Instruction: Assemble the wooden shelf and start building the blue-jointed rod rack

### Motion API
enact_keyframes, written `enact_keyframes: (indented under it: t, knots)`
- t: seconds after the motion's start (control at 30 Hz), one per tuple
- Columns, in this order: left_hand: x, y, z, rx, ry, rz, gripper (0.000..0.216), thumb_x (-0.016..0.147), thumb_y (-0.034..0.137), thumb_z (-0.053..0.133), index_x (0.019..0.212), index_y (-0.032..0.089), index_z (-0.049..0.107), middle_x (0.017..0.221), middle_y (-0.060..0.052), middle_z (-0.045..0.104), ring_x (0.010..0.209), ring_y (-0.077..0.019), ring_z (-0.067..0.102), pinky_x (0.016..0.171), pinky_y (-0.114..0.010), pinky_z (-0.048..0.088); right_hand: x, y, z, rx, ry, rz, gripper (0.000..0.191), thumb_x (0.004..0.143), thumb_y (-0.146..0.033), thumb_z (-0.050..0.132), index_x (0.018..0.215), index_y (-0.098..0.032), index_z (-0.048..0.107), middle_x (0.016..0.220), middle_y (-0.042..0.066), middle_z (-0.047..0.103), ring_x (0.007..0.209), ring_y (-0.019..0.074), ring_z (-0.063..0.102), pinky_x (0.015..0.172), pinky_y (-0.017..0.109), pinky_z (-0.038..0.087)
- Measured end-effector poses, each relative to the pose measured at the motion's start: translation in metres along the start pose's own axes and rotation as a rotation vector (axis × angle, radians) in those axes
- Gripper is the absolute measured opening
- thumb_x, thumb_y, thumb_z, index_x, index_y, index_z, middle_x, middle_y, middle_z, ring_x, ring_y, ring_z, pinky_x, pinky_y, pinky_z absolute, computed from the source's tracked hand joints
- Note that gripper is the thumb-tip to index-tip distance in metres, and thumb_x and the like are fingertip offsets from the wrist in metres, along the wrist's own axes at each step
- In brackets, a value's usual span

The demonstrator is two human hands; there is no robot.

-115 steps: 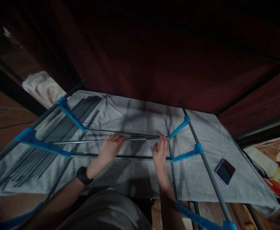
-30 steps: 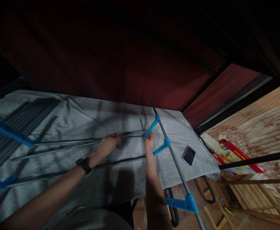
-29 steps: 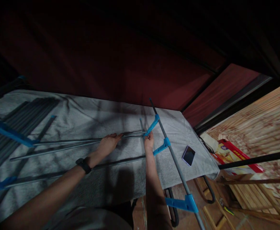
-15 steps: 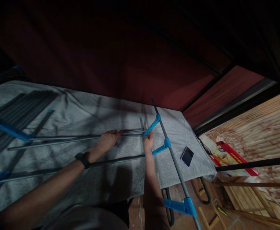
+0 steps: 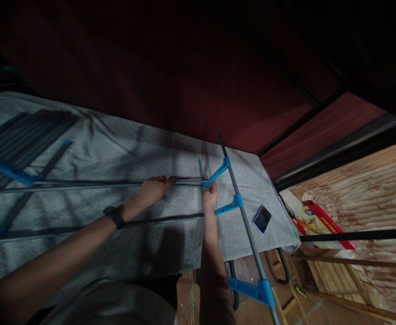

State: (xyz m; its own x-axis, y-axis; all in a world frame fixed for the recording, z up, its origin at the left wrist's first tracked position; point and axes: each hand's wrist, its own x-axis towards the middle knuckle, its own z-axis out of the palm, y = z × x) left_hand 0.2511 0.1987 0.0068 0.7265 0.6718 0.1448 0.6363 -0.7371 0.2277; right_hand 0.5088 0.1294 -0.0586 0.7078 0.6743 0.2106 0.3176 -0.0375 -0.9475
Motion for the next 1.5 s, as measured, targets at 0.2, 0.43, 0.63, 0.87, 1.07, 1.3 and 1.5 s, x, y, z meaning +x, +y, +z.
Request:
enact_keyframes:
  t: [0.2, 0.43, 0.63, 0.87, 1.07, 1.3, 1.5]
  knots:
    - [0.003, 0.002, 0.001, -0.007, -0.013, -0.016, 0.036, 0.100, 0.018, 0.043, 0.131, 0.020, 0.062, 0.102, -0.012, 0.071, 0.095, -0.0238, 0.069, 0.085, -0.035, 0.049, -0.001, -0.001, 0.000, 0.001, 0.000, 0.019, 0.050, 0.070, -0.023, 0.046, 0.116, -0.013, 0.064, 0.104, 0.009, 0.072, 0.096, 0.0203, 0.064, 0.096, 0.036, 0.049]
    - [0.007, 0.004, 0.003, -0.016, -0.011, -0.042, 0.038, 0.099, 0.015, 0.041, 0.127, 0.018, 0.066, 0.100, -0.013, 0.071, 0.095, -0.0250, 0.069, 0.086, -0.037, 0.049, -0.003, -0.005, -0.003, -0.047, -0.007, 0.010, 0.044, 0.072, -0.026, 0.048, 0.112, -0.017, 0.065, 0.097, 0.007, 0.072, 0.092, 0.0208, 0.063, 0.091, 0.036, 0.050]
    - [0.006, 0.007, 0.001, -0.028, -0.029, -0.067, 0.038, 0.097, 0.012, 0.043, 0.127, 0.020, 0.066, 0.100, -0.010, 0.072, 0.096, -0.0213, 0.068, 0.087, -0.032, 0.049, -0.005, -0.010, -0.006, -0.052, -0.007, 0.043, 0.042, 0.069, -0.029, 0.050, 0.104, -0.016, 0.067, 0.095, 0.007, 0.071, 0.088, 0.0212, 0.063, 0.090, 0.037, 0.050]
    - [0.005, 0.010, 0.001, -0.048, -0.045, -0.053, 0.035, 0.098, 0.013, 0.046, 0.125, 0.019, 0.066, 0.111, -0.012, 0.072, 0.097, -0.0210, 0.069, 0.086, -0.032, 0.050, -0.003, -0.009, -0.010, -0.087, 0.016, 0.018, 0.039, 0.069, -0.032, 0.054, 0.100, -0.016, 0.071, 0.092, 0.007, 0.072, 0.095, 0.0230, 0.063, 0.094, 0.038, 0.048]
    - [0.004, 0.010, 0.002, -0.050, -0.028, -0.044, 0.035, 0.098, 0.013, 0.044, 0.124, 0.019, 0.067, 0.108, -0.011, 0.072, 0.096, -0.0218, 0.069, 0.085, -0.034, 0.051, -0.006, -0.013, -0.009, -0.088, 0.020, 0.013, 0.039, 0.069, -0.033, 0.055, 0.100, -0.014, 0.071, 0.096, 0.009, 0.073, 0.093, 0.0236, 0.064, 0.096, 0.043, 0.047]
    - [0.006, 0.010, 0.000, -0.050, -0.032, -0.043, 0.032, 0.097, 0.013, 0.047, 0.120, 0.019, 0.068, 0.107, -0.011, 0.072, 0.096, -0.0223, 0.069, 0.086, -0.035, 0.051, -0.005, -0.011, -0.010, -0.112, 0.034, 0.033, 0.041, 0.068, -0.034, 0.056, 0.102, -0.016, 0.071, 0.100, 0.010, 0.073, 0.096, 0.0249, 0.063, 0.098, 0.045, 0.046]
    - [0.003, 0.010, 0.002, -0.045, -0.021, -0.001, 0.030, 0.096, 0.011, 0.049, 0.119, 0.015, 0.067, 0.107, -0.014, 0.071, 0.098, -0.0228, 0.069, 0.087, -0.036, 0.051, -0.013, 0.001, -0.007, -0.076, -0.001, 0.011, 0.052, 0.069, -0.034, 0.055, 0.117, -0.014, 0.062, 0.104, 0.011, 0.069, 0.097, 0.0254, 0.064, 0.097, 0.048, 0.049]
